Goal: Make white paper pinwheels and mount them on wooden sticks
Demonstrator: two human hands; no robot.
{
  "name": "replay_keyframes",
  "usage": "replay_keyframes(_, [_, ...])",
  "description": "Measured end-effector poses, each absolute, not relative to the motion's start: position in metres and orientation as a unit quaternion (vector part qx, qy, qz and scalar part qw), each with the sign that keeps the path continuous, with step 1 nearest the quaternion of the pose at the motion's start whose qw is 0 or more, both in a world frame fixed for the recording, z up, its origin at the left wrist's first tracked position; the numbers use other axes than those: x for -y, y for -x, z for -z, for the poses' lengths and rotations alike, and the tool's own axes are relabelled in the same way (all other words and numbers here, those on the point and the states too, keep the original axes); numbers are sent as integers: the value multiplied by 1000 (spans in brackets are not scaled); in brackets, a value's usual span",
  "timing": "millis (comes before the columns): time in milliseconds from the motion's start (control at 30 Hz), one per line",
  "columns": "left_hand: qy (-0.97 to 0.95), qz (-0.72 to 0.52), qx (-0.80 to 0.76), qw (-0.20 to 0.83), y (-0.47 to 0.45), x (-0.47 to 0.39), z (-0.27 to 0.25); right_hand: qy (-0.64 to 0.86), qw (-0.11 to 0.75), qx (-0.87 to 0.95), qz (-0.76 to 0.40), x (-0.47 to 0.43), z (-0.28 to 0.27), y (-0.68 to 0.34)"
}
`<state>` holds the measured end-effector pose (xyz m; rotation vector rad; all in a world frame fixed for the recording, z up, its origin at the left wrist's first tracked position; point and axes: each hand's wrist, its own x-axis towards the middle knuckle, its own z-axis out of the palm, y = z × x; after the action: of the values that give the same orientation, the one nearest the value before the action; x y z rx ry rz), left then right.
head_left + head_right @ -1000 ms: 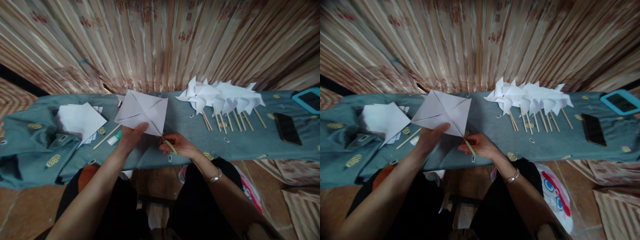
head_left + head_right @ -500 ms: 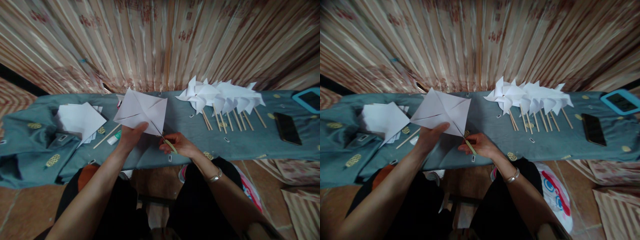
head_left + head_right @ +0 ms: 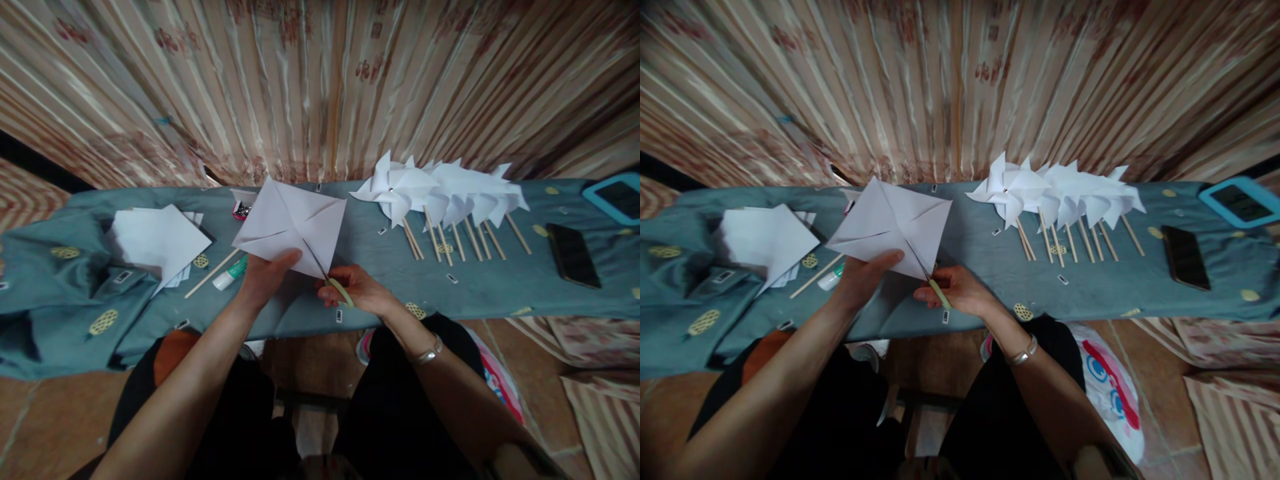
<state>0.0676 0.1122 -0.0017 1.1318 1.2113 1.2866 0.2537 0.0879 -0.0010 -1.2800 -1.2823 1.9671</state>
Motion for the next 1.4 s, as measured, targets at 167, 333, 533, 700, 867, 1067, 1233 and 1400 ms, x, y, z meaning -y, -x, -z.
replay_keyframes(167, [-457,-533,-507,500,-67,-112,2,468,231,463,-716,-88,3,-254])
replay_keyframes(333, [-460,-529,-520,488,-67,-111,1,468,238,463,-714,-88,4,-253])
replay_keyframes(533, [-451,-535,-516,495,-66,-112,1,472,246,463,-709,-88,7,-252])
replay_keyframes(700, [-451,-537,-507,501,-67,-112,3,466,246,468,-710,-88,9,-253])
replay_keyframes(867, [-454,-525,-509,509,-68,-110,6,477,250,455,-709,-88,4,-252])
replay_keyframes(1067, [-465,-519,-514,500,-67,-110,6,482,255,458,-702,-87,4,-252])
replay_keyframes(1233, [-459,-521,-516,502,-67,-110,6,475,255,459,-706,-87,7,-252])
replay_keyframes(1400, [-453,-521,-515,508,-68,-109,6,479,250,469,-698,-87,9,-252])
